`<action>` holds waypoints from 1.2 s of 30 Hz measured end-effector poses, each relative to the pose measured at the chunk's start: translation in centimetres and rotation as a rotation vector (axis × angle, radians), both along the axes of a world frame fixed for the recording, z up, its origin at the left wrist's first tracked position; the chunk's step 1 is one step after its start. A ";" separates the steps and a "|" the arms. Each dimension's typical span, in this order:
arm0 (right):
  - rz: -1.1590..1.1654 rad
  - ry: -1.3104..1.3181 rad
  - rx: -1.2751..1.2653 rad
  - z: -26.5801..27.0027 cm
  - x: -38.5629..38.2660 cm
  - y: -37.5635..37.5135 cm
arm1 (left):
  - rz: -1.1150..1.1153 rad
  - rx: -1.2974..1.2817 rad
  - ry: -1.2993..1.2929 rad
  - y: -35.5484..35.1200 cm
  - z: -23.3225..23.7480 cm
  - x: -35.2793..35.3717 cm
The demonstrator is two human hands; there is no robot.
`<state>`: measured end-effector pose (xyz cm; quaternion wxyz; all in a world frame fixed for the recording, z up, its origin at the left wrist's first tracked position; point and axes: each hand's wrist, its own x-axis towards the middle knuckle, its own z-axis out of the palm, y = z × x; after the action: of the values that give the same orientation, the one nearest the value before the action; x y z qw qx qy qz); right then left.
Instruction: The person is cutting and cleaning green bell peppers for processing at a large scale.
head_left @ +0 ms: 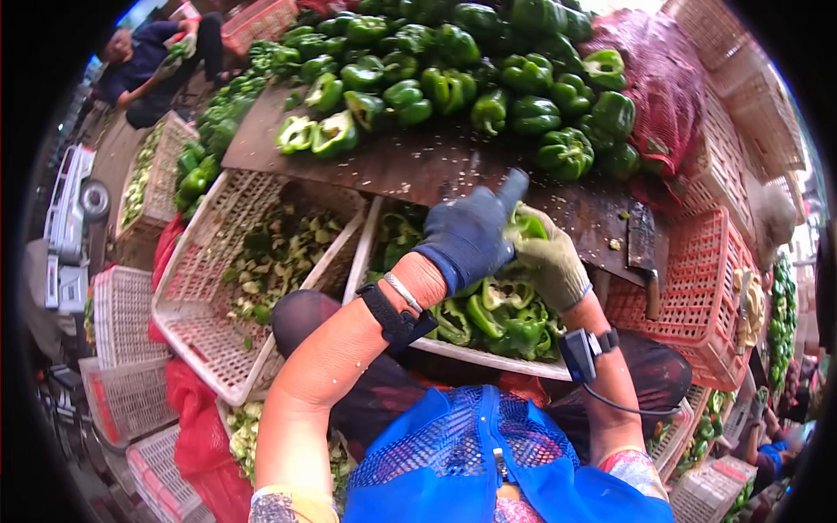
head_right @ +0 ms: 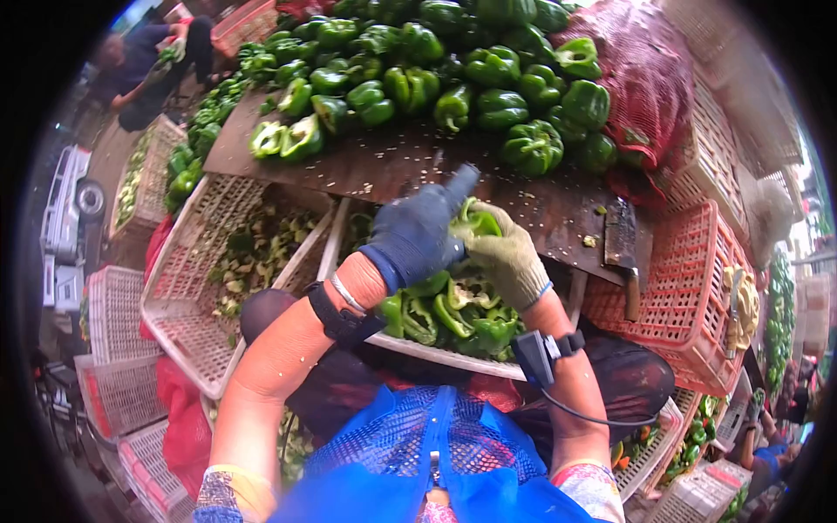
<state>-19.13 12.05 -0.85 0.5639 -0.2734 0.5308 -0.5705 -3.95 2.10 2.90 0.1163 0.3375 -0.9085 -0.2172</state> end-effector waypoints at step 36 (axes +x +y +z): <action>0.041 0.603 -0.003 -0.9 6.5 0.6 | 0.418 -0.471 -0.414 -21.1 -5.9 10.9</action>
<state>-12.67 12.67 -1.71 0.3921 -0.4420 0.6677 -0.4528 6.92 -19.00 -2.96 0.0463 0.5163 -0.8494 0.0991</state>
